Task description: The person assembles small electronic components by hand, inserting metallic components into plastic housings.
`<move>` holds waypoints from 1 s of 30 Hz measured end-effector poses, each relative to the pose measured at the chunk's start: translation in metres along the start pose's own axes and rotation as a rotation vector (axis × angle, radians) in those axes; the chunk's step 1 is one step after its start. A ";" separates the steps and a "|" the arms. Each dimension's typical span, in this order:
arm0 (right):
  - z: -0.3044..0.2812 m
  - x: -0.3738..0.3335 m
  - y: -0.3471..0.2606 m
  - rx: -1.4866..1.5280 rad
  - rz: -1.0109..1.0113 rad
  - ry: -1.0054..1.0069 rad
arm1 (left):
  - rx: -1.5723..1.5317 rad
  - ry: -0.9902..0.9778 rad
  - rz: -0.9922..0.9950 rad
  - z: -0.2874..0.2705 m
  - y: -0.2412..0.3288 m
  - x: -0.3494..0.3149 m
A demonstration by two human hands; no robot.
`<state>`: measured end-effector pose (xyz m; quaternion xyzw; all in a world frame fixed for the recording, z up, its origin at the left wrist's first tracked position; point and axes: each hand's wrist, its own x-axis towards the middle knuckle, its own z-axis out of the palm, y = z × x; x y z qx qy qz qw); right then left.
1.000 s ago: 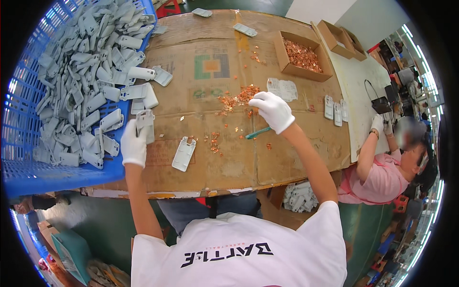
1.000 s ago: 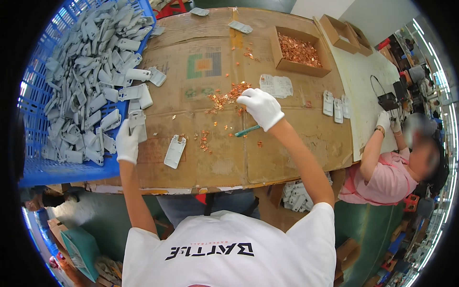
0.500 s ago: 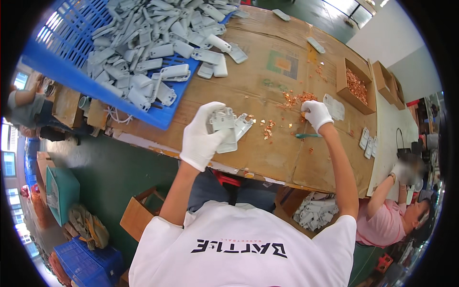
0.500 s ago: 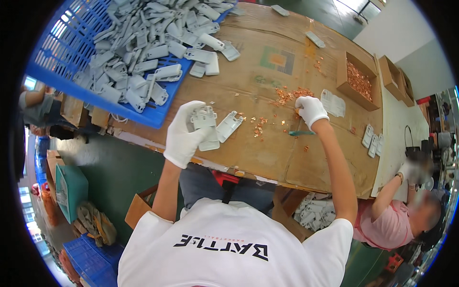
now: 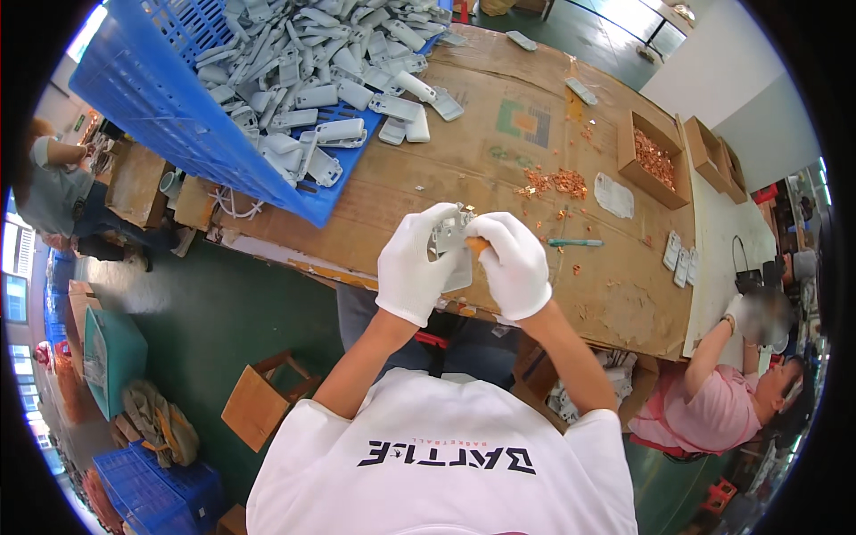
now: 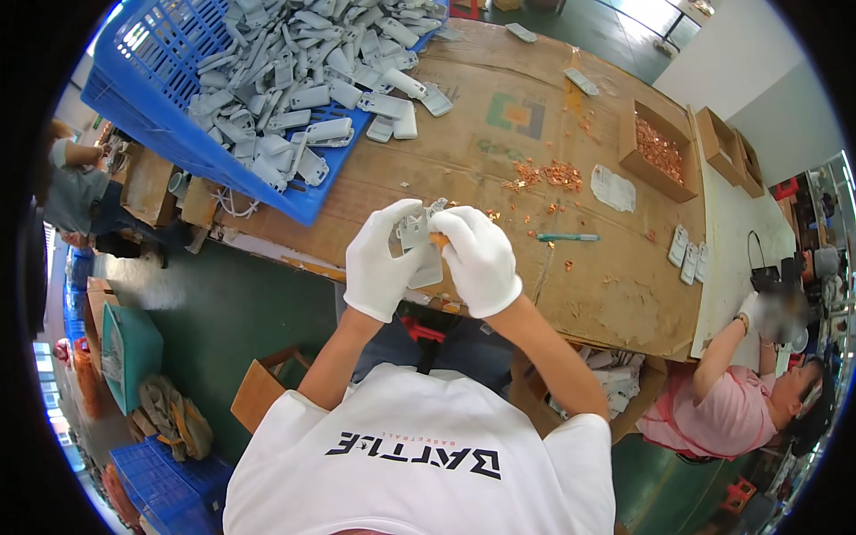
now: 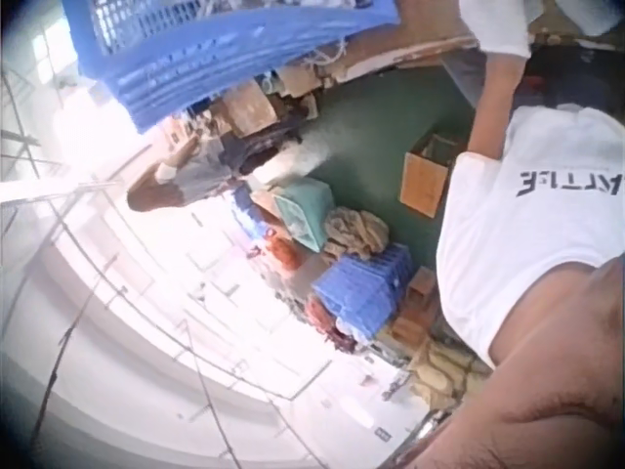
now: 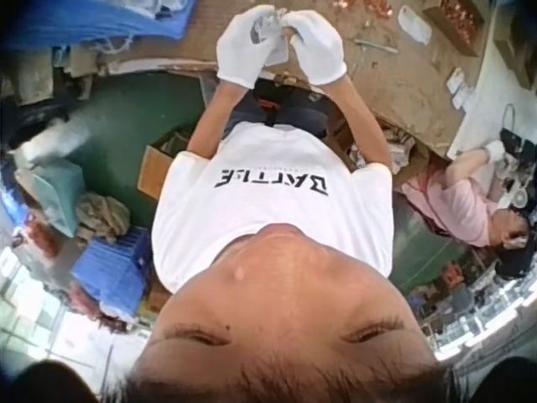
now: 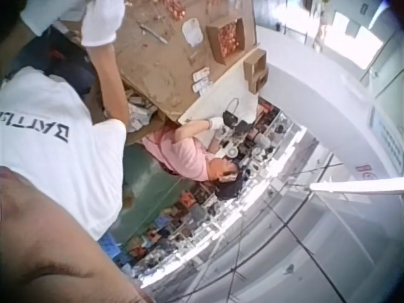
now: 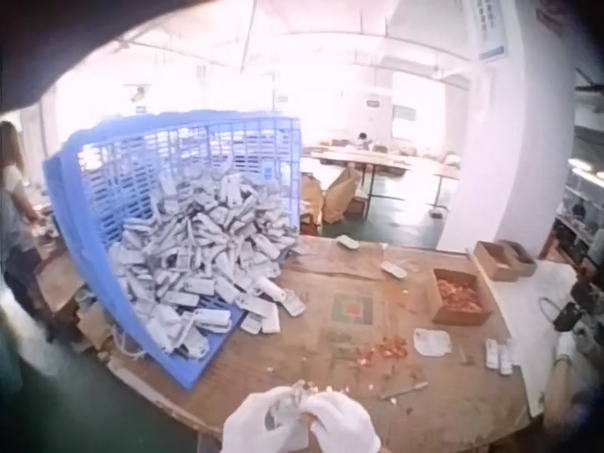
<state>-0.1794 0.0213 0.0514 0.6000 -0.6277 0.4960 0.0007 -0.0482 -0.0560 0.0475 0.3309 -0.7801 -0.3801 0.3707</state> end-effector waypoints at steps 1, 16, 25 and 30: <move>0.006 -0.004 0.001 -0.017 -0.001 0.016 | 0.013 0.031 0.040 0.002 -0.001 -0.003; 0.001 -0.052 0.018 0.166 0.661 -0.361 | 0.117 -0.100 0.061 0.015 -0.006 -0.055; -0.007 -0.141 -0.022 0.183 0.729 -0.453 | 0.118 -0.530 -0.308 0.022 -0.013 -0.134; -0.010 -0.169 -0.040 0.049 0.799 -0.587 | 0.167 -0.901 -0.324 0.013 -0.016 -0.148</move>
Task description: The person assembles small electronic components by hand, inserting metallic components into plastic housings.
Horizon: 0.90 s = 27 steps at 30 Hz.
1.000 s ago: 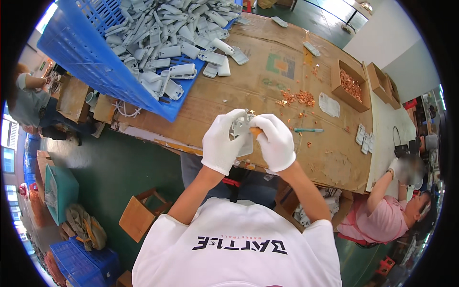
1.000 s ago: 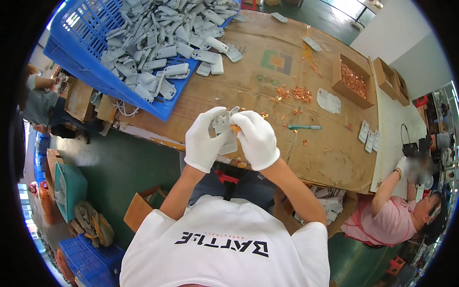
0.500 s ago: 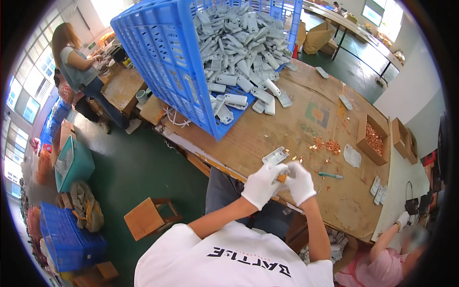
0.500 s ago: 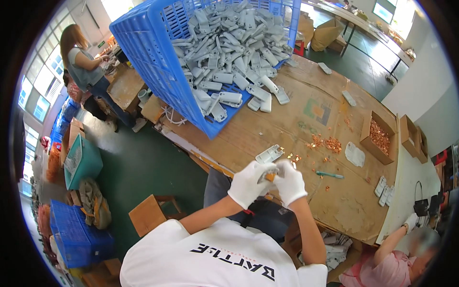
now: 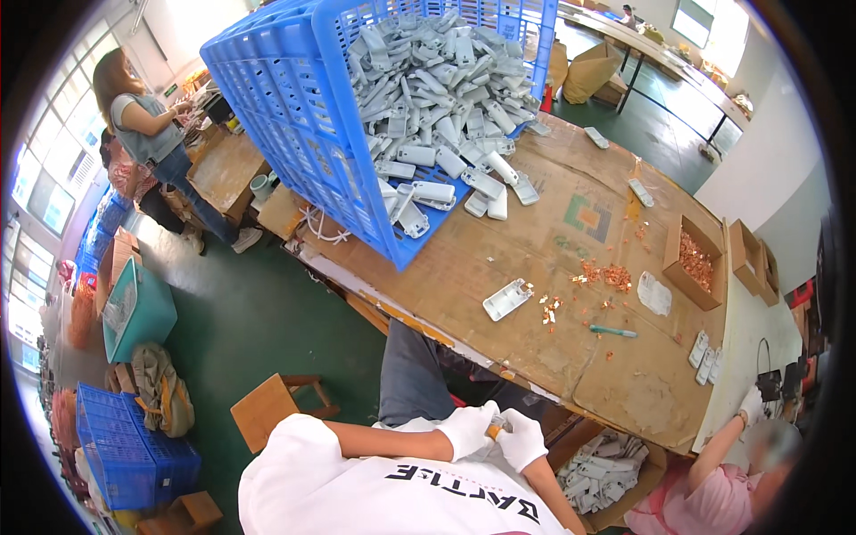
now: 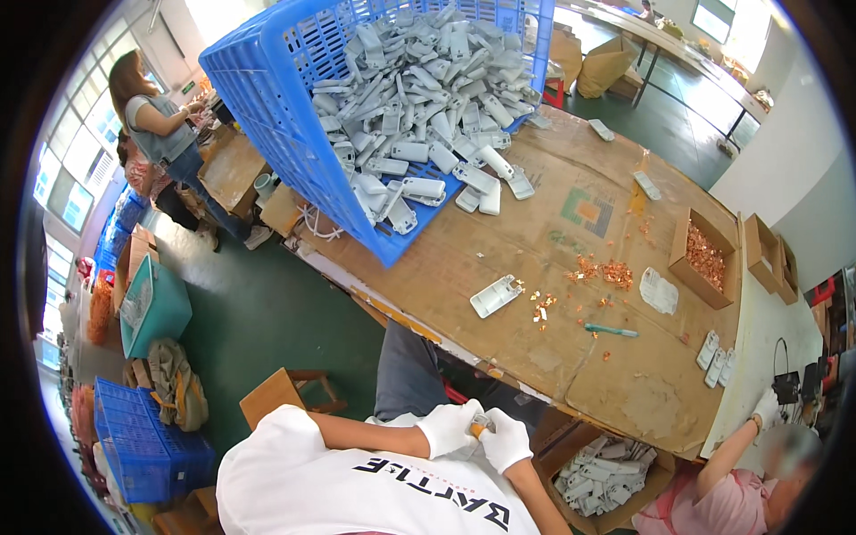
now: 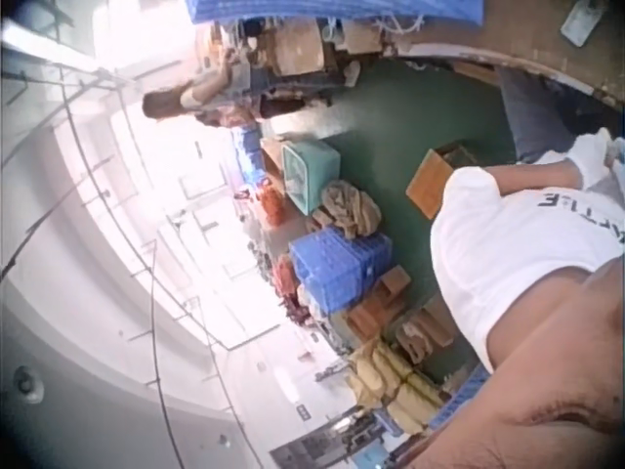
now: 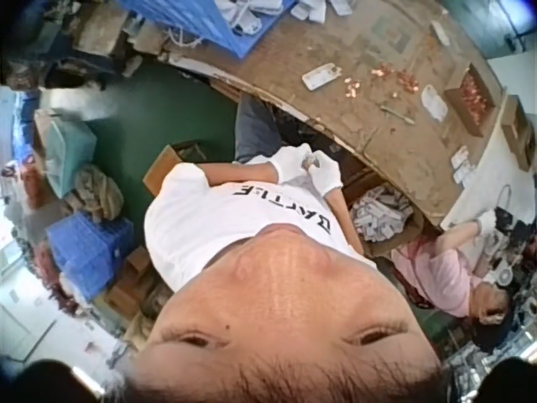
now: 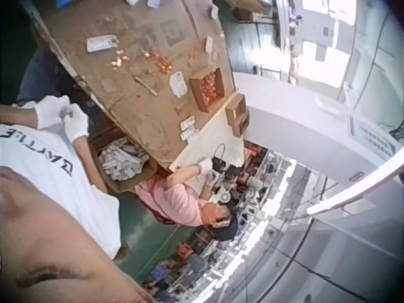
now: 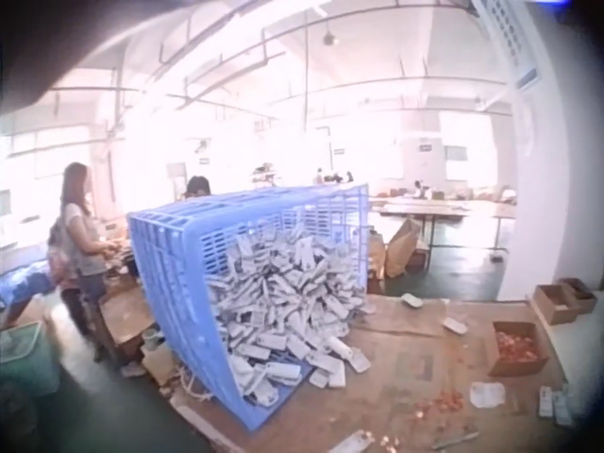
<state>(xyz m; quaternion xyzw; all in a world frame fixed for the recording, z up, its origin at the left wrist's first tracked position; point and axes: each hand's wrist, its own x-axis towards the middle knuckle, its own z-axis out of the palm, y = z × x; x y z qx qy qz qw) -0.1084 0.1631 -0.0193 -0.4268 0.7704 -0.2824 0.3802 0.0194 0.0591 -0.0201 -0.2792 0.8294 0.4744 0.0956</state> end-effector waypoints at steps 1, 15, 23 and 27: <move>0.000 -0.001 0.002 -0.010 0.002 -0.021 | 0.002 0.001 0.004 -0.003 0.001 -0.001; 0.008 -0.008 -0.013 0.050 -0.023 0.020 | 0.157 -0.111 0.001 -0.036 0.004 0.004; 0.013 -0.008 -0.018 0.110 0.034 0.096 | 0.081 -0.011 0.066 -0.029 -0.004 0.000; 0.009 -0.009 -0.023 0.062 0.021 0.058 | 0.084 -0.046 0.023 -0.032 -0.002 -0.002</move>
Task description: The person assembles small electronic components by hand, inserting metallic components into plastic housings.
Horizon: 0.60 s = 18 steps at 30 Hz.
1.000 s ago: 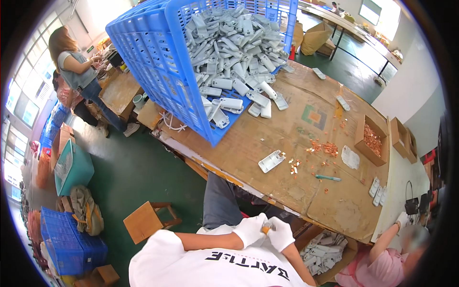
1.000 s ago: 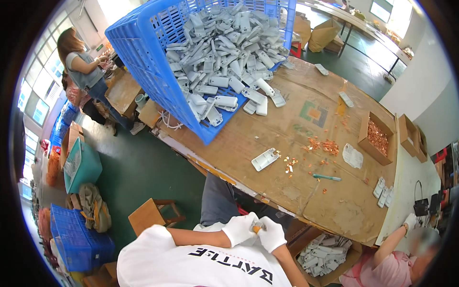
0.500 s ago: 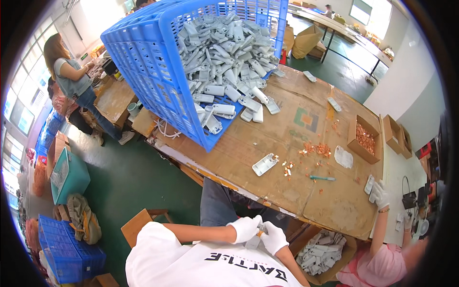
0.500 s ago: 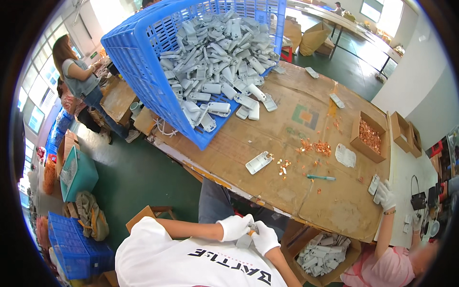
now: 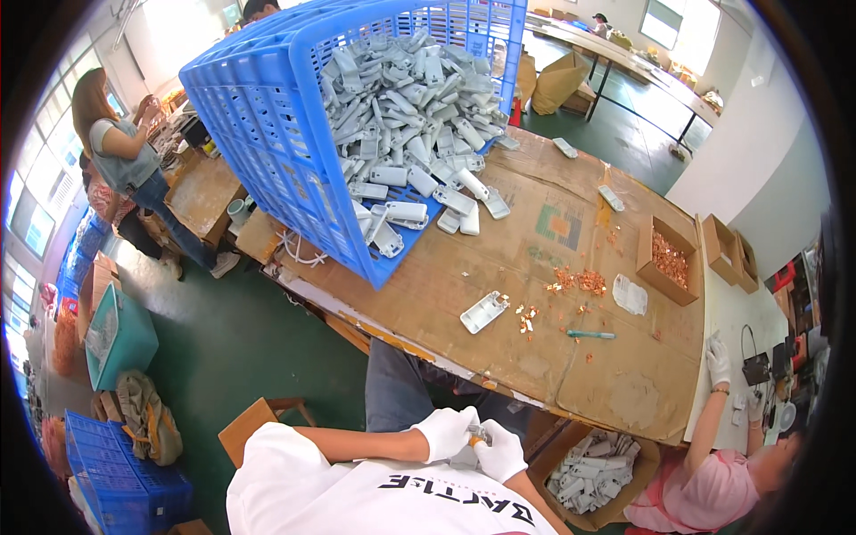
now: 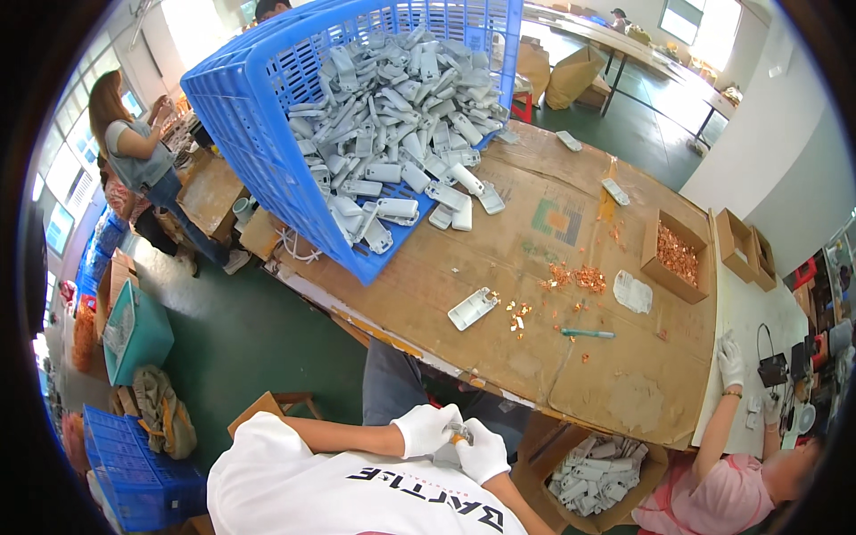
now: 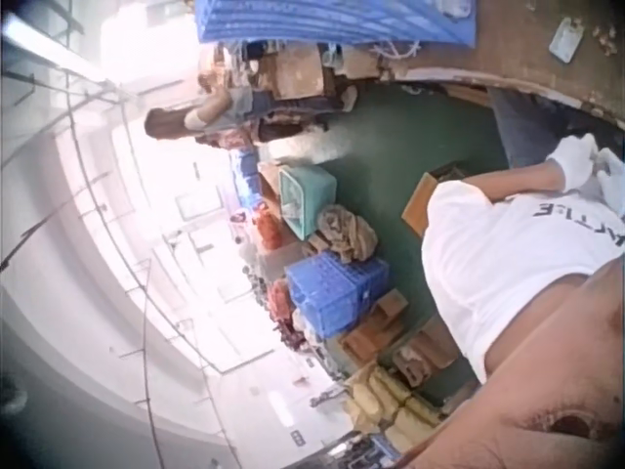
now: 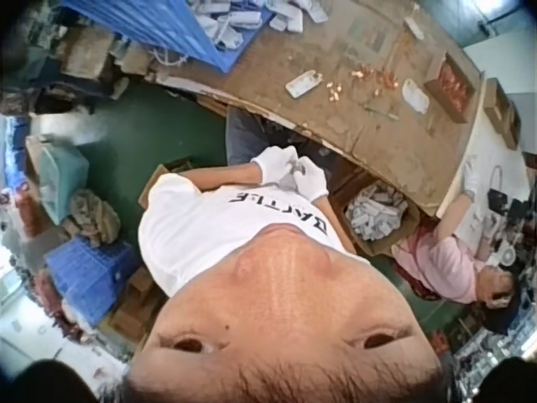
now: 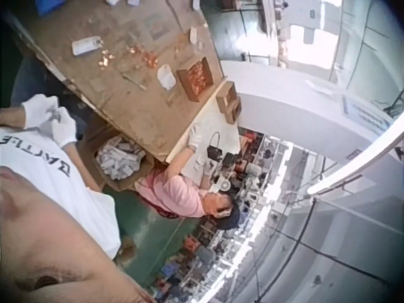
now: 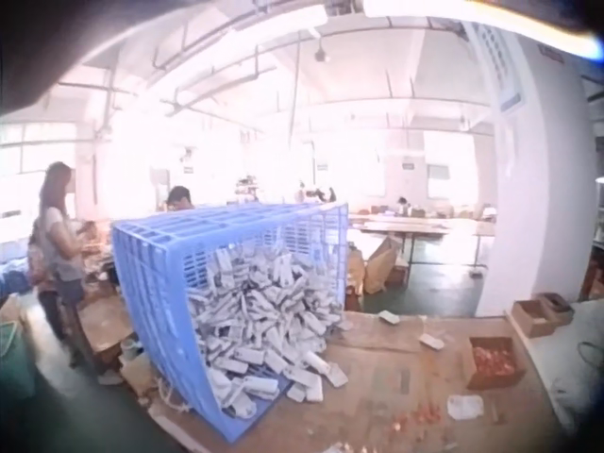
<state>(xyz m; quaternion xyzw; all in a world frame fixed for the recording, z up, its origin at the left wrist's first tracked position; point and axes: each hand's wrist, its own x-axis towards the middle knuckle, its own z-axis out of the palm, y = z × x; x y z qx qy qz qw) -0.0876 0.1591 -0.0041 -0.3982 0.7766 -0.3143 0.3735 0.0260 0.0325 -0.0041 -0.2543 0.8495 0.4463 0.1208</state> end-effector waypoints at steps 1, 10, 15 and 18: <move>-0.004 -0.001 -0.007 -0.035 0.043 -0.013 | -0.029 0.002 0.027 -0.003 0.001 0.000; -0.007 -0.018 -0.005 -0.059 0.096 -0.108 | 0.010 -0.023 0.069 0.006 -0.001 0.001; 0.002 -0.001 0.000 -0.008 -0.167 0.353 | -0.091 0.166 0.028 -0.014 0.007 0.028; -0.011 0.021 -0.013 -0.153 -0.361 0.492 | -0.239 0.486 0.183 -0.034 0.001 0.039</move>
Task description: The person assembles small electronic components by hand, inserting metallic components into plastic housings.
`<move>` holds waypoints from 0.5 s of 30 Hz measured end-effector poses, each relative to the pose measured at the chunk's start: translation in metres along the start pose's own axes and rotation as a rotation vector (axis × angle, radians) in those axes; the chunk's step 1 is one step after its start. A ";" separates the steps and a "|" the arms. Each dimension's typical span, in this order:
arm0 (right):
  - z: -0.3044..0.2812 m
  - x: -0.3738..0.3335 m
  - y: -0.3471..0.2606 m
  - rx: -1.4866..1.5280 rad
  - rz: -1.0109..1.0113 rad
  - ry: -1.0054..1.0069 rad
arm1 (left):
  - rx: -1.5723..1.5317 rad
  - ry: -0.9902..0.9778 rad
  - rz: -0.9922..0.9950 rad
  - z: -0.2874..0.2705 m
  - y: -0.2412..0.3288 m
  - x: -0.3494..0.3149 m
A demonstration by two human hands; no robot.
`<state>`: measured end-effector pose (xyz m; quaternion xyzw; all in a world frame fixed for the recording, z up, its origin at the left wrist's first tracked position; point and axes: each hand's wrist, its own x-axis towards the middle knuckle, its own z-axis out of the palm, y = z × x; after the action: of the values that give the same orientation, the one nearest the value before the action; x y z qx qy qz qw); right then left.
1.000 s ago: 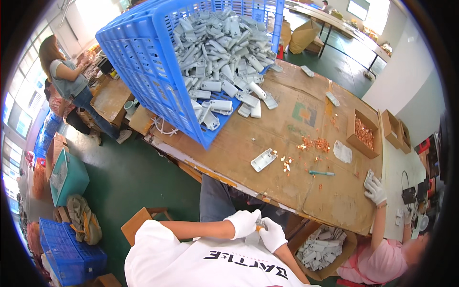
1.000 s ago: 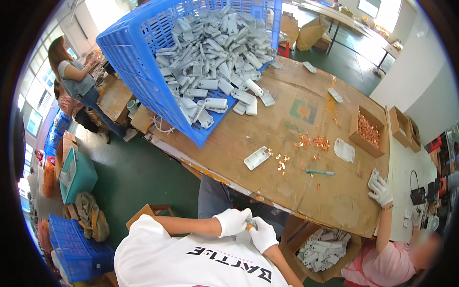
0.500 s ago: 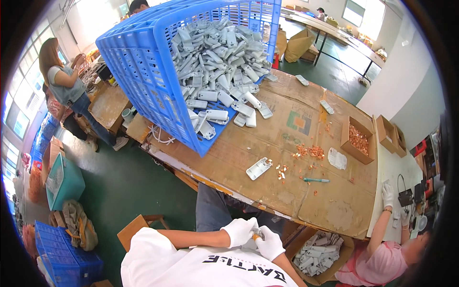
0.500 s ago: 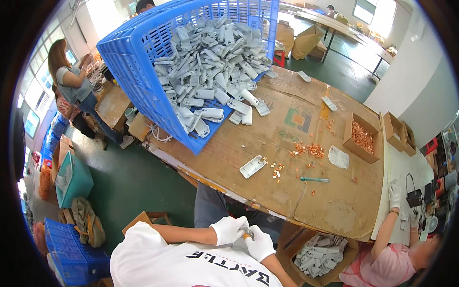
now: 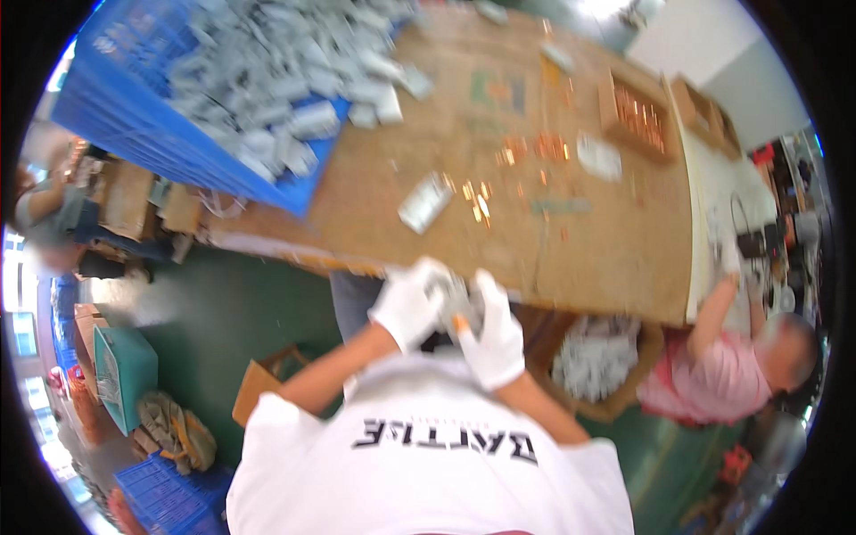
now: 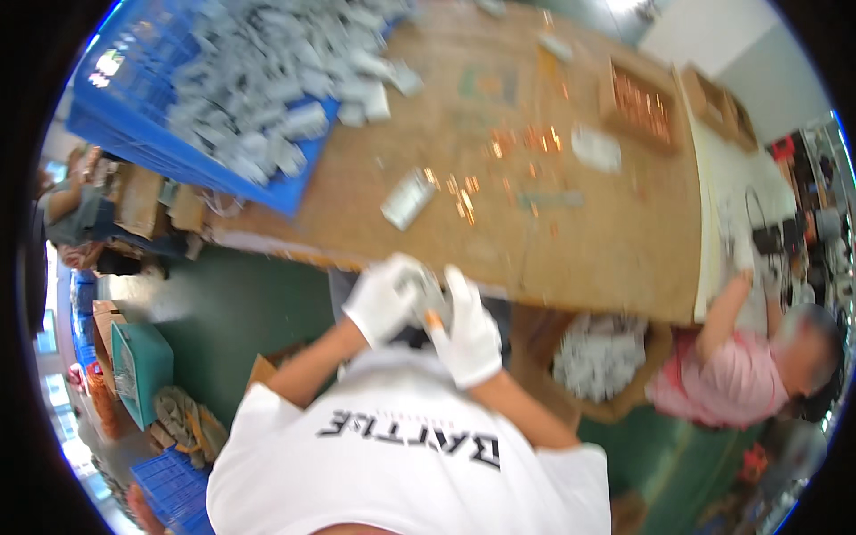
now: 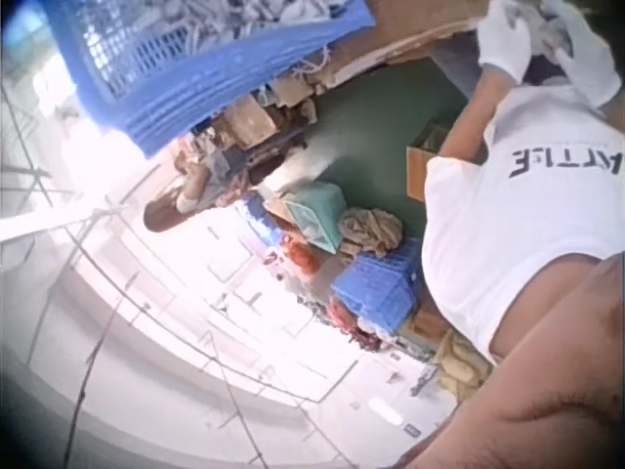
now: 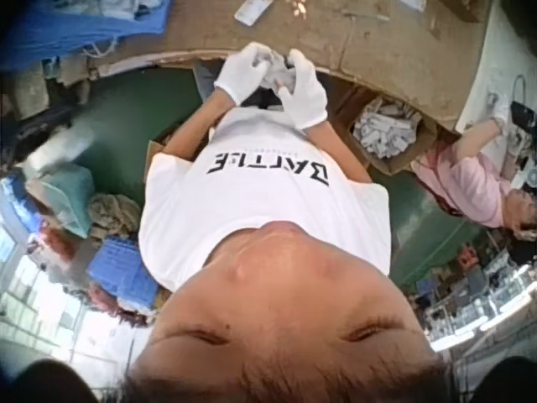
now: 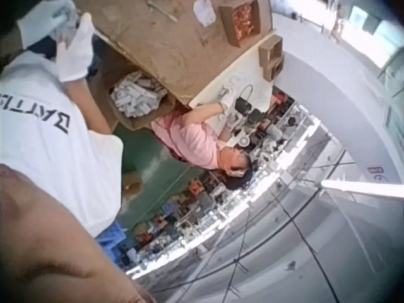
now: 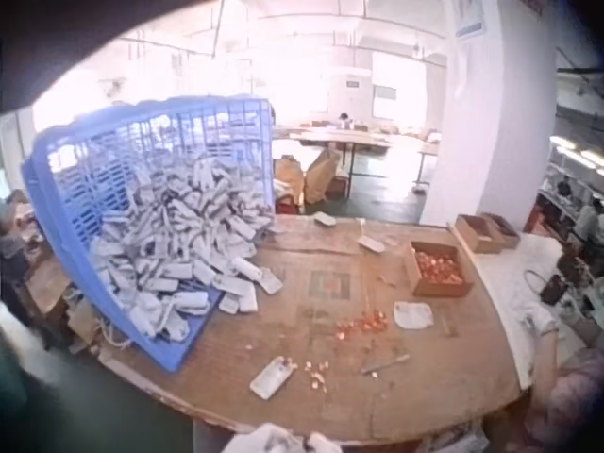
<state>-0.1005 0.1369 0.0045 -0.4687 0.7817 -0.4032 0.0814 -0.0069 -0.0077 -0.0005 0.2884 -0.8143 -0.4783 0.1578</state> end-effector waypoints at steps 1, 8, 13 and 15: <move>0.000 0.007 0.002 -0.065 -0.098 0.065 | -0.118 -0.039 -0.168 -0.010 0.014 0.008; -0.001 0.019 0.020 -0.133 -0.270 0.169 | -0.181 -0.187 -0.184 -0.024 0.039 0.027; -0.011 0.029 0.005 -0.221 -0.238 0.114 | -0.178 -0.165 -0.186 -0.024 0.038 0.023; -0.011 0.031 0.002 -0.235 -0.216 0.117 | -0.232 -0.163 -0.190 -0.024 0.040 0.025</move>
<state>-0.1246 0.1184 0.0178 -0.5320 0.7721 -0.3419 -0.0636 -0.0265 -0.0242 0.0454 0.3039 -0.7329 -0.6038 0.0775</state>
